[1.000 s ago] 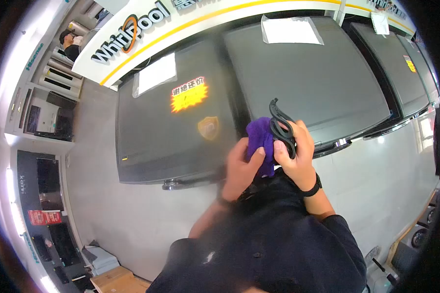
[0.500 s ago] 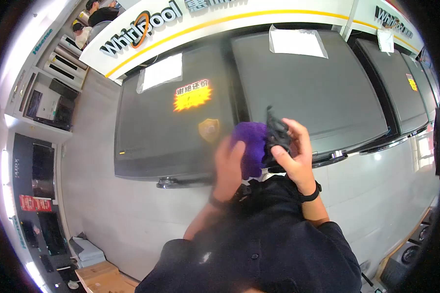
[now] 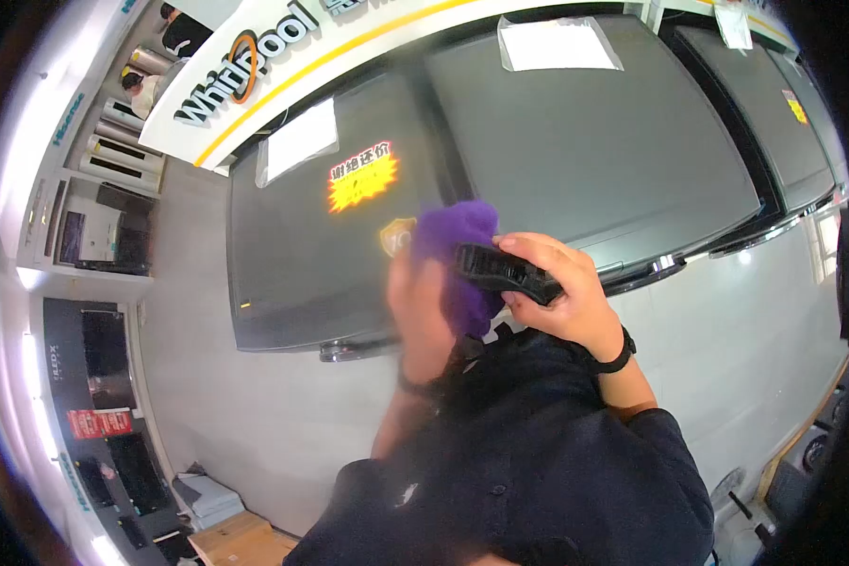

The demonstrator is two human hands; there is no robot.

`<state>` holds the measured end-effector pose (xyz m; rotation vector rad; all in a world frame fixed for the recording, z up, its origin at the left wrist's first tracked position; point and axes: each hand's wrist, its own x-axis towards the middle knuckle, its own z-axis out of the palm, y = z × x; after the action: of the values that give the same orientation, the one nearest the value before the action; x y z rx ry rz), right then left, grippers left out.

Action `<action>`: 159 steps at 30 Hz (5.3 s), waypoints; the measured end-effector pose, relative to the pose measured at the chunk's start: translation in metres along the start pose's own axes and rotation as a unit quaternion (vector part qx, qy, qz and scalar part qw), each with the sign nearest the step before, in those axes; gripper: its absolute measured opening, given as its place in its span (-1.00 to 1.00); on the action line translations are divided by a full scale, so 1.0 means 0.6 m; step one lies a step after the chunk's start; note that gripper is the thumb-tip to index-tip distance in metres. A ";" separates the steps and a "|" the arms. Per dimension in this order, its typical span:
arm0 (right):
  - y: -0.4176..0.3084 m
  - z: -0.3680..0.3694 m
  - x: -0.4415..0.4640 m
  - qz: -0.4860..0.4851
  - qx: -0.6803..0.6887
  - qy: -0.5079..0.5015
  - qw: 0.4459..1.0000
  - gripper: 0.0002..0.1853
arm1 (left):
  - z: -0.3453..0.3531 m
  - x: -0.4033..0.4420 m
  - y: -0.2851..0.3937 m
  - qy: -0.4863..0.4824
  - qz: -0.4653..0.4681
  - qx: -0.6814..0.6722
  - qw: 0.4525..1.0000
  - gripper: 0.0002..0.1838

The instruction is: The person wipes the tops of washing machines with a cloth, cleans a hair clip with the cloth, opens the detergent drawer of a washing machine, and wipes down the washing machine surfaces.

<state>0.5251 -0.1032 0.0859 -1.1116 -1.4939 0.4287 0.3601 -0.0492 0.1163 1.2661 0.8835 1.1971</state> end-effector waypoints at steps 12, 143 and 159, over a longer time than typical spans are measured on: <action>-0.008 0.046 -0.010 0.006 -0.076 0.034 0.997 -0.42 | -0.041 0.005 0.015 -0.023 0.261 0.342 0.902 -0.80; 0.021 0.022 -0.013 -0.012 -0.148 -0.061 0.987 -0.47 | -0.016 0.001 -0.053 0.004 0.058 0.227 0.972 -0.57; 0.055 0.008 0.009 0.034 0.405 0.176 0.896 -0.54 | 0.049 -0.022 -0.047 0.028 0.249 0.260 0.933 -0.54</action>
<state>0.5342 -0.0813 0.0619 -0.5241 -0.8112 0.7653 0.3904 -0.0658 0.0910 1.9797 0.9906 1.4490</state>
